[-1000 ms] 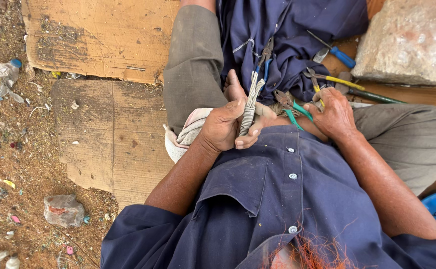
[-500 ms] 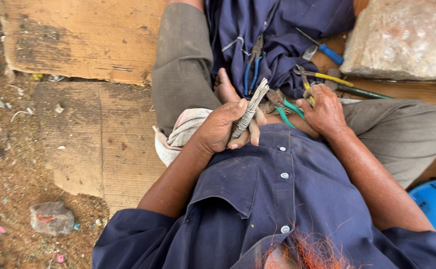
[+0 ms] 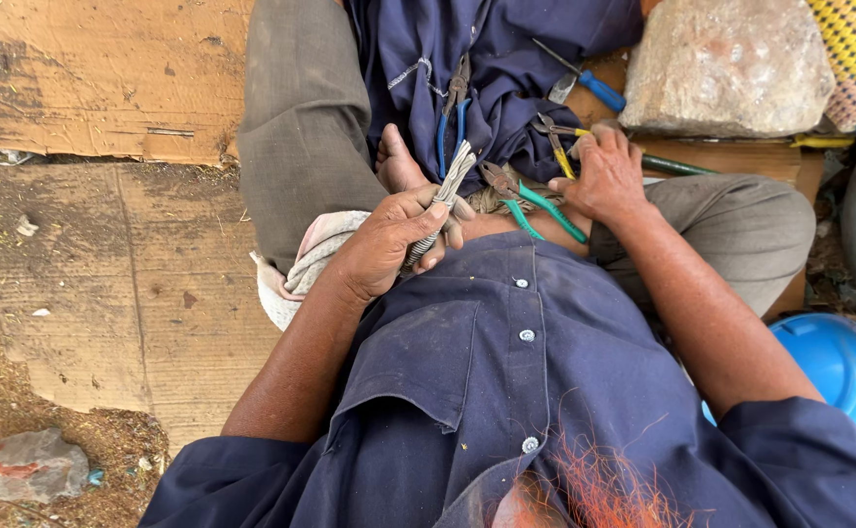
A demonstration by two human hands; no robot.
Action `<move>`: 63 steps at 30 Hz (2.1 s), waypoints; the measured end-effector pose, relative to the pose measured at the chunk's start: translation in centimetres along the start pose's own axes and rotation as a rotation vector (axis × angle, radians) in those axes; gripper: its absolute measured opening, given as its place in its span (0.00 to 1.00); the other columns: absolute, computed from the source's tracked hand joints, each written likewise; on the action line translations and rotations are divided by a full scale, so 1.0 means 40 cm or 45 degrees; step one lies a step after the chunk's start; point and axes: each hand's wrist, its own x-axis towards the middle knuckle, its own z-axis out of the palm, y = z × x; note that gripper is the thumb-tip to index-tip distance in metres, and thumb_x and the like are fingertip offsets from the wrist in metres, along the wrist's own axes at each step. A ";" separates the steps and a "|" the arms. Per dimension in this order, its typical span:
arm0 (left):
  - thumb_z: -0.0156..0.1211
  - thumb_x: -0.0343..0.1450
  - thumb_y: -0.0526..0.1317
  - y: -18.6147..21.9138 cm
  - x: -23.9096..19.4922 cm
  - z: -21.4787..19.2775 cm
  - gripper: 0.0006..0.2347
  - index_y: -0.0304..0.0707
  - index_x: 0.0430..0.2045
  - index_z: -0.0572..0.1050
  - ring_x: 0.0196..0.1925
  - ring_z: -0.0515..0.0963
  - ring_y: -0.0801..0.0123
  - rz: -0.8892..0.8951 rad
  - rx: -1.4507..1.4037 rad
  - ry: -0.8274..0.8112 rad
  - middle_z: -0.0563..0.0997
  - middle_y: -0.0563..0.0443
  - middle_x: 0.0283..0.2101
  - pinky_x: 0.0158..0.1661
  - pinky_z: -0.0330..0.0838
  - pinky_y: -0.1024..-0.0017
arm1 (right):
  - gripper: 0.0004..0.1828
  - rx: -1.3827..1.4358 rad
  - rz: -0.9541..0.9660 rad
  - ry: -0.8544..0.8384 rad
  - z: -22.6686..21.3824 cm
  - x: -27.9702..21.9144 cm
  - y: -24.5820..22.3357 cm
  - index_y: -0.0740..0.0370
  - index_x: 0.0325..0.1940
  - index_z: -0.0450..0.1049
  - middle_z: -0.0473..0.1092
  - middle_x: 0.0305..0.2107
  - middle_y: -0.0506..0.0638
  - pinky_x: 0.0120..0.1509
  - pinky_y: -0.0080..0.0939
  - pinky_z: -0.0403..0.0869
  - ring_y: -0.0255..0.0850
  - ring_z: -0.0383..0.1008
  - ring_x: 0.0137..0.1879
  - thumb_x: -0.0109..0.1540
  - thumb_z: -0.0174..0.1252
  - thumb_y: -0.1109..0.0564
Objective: The person sits on a cardboard sheet and uses pliers to strip the outer insulation from several short metal-sheathed cables. They repeatedly grip and pull the sheathing to expose the inner wires, handling each cable one at a time.
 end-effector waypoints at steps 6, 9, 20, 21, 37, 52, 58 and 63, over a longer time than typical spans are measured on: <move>0.50 0.79 0.42 -0.008 -0.004 -0.020 0.13 0.30 0.49 0.77 0.23 0.70 0.83 -0.037 0.003 0.103 0.75 0.56 0.28 0.24 0.62 0.84 | 0.17 0.378 0.009 -0.018 -0.036 -0.037 -0.064 0.64 0.47 0.73 0.71 0.51 0.56 0.61 0.53 0.73 0.56 0.74 0.59 0.61 0.68 0.52; 0.49 0.79 0.42 -0.005 0.000 -0.029 0.13 0.30 0.48 0.77 0.20 0.67 0.83 -0.076 0.011 0.126 0.74 0.57 0.26 0.21 0.58 0.84 | 0.19 0.175 0.124 -0.477 -0.036 -0.062 -0.115 0.62 0.40 0.74 0.73 0.41 0.57 0.53 0.55 0.73 0.55 0.76 0.49 0.57 0.68 0.46; 0.48 0.82 0.42 -0.010 -0.001 -0.008 0.13 0.27 0.41 0.74 0.23 0.65 0.84 0.111 0.198 0.078 0.75 0.57 0.28 0.24 0.59 0.84 | 0.17 0.014 -0.159 -0.601 0.050 -0.039 -0.100 0.65 0.36 0.75 0.70 0.43 0.62 0.55 0.59 0.71 0.61 0.73 0.51 0.56 0.65 0.47; 0.48 0.81 0.42 -0.008 -0.002 -0.005 0.13 0.28 0.41 0.74 0.22 0.64 0.84 0.114 0.223 0.080 0.75 0.58 0.28 0.24 0.59 0.84 | 0.18 0.056 -0.148 -0.608 0.048 -0.034 -0.096 0.66 0.34 0.75 0.70 0.43 0.62 0.55 0.59 0.71 0.61 0.73 0.51 0.56 0.66 0.47; 0.48 0.80 0.46 0.008 -0.010 0.005 0.13 0.34 0.35 0.73 0.21 0.63 0.85 0.231 0.176 -0.077 0.72 0.60 0.26 0.23 0.56 0.84 | 0.26 1.436 0.066 -0.594 -0.248 -0.153 -0.155 0.66 0.55 0.76 0.76 0.49 0.48 0.64 0.39 0.70 0.36 0.74 0.55 0.58 0.67 0.48; 0.47 0.82 0.47 -0.015 0.005 0.019 0.14 0.38 0.32 0.70 0.21 0.62 0.85 0.245 0.129 -0.088 0.69 0.59 0.25 0.22 0.57 0.84 | 0.30 1.537 -0.025 -0.652 -0.271 -0.120 -0.202 0.63 0.62 0.73 0.75 0.54 0.50 0.67 0.41 0.70 0.37 0.74 0.59 0.61 0.65 0.44; 0.47 0.80 0.46 -0.016 0.006 0.018 0.13 0.36 0.34 0.71 0.19 0.62 0.86 0.179 0.111 -0.068 0.71 0.58 0.24 0.19 0.55 0.84 | 0.30 1.452 -0.043 -0.671 -0.252 -0.109 -0.189 0.62 0.63 0.74 0.77 0.50 0.51 0.65 0.42 0.72 0.38 0.75 0.56 0.61 0.65 0.44; 0.49 0.80 0.46 -0.017 0.007 0.019 0.13 0.33 0.40 0.73 0.18 0.61 0.85 0.186 0.022 -0.133 0.70 0.59 0.23 0.19 0.54 0.84 | 0.24 1.467 -0.089 -0.624 -0.242 -0.109 -0.191 0.64 0.52 0.75 0.74 0.47 0.49 0.59 0.41 0.73 0.37 0.74 0.51 0.62 0.65 0.43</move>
